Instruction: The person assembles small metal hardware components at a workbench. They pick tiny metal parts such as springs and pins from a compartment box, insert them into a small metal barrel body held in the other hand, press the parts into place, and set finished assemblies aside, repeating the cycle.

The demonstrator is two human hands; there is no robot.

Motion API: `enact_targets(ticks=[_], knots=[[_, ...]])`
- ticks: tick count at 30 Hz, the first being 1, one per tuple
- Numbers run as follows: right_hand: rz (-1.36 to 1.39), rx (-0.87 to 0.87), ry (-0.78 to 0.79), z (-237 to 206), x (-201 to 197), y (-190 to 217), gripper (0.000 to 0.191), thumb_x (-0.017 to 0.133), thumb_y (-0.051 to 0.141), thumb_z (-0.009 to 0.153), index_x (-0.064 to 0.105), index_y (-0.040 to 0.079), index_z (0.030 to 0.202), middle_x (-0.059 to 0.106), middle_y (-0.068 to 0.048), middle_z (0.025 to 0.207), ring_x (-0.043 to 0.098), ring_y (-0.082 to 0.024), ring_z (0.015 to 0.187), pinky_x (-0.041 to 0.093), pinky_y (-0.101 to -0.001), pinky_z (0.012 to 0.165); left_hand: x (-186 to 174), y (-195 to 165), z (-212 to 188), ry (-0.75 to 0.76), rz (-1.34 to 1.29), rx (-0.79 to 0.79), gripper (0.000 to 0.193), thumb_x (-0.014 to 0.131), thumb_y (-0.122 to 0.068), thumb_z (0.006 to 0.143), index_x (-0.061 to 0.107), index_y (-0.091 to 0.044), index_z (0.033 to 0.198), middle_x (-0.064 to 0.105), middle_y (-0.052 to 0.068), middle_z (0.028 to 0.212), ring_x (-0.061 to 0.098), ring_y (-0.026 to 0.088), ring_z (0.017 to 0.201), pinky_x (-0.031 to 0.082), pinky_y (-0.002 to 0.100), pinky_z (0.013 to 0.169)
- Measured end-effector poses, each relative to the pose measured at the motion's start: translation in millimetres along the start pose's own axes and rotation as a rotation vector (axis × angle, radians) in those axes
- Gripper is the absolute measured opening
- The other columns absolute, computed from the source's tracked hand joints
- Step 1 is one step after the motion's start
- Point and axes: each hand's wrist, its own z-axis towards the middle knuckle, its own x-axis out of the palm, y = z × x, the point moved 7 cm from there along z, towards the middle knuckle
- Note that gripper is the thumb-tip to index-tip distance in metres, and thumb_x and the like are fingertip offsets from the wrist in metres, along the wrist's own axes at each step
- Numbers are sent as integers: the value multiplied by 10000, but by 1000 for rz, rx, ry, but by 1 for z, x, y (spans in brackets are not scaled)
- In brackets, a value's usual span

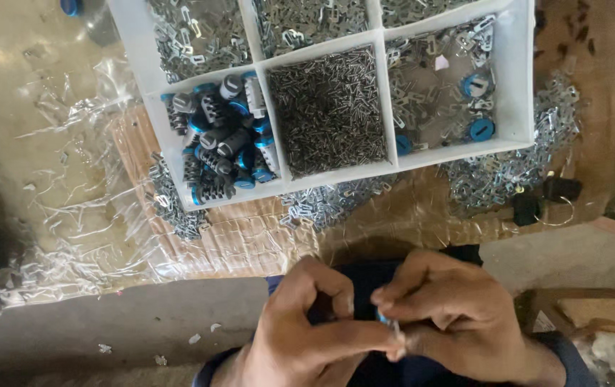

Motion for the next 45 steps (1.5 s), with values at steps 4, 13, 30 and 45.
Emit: enact_targets(ticks=[4,13,30,45], knots=[[37,-25,-60,-6,-15,2,314,784,-181,843,725,-109,1142,652,-278,1196,780,-296,991,719,-356,790,10,11,4,-20,-92,-247,277,853,-110,885,750,-79,1140,649,54,991,681,171,857,563,299,722],[123,-159,-360,-11,-22,24,407,804,-226,715,723,-93,1091,659,-300,1133,753,-308,935,706,-377,728,9,1,4,-222,777,-14,357,789,-130,949,717,-76,1294,613,63,1054,602,219,882,533,353,767],[157,-139,-326,-2,-7,18,384,759,-229,783,679,-128,1145,617,-341,1212,753,-342,996,706,-404,782,11,-6,1,-75,692,311,309,788,-82,893,732,-24,1191,643,124,1160,672,277,1036,601,375,887],[-42,1,-324,0,-18,10,377,787,-150,792,683,-100,1151,649,-317,1259,785,-316,998,736,-355,756,13,-20,6,-169,358,222,217,853,-7,854,733,-73,1023,742,39,1005,735,195,952,584,339,829]])
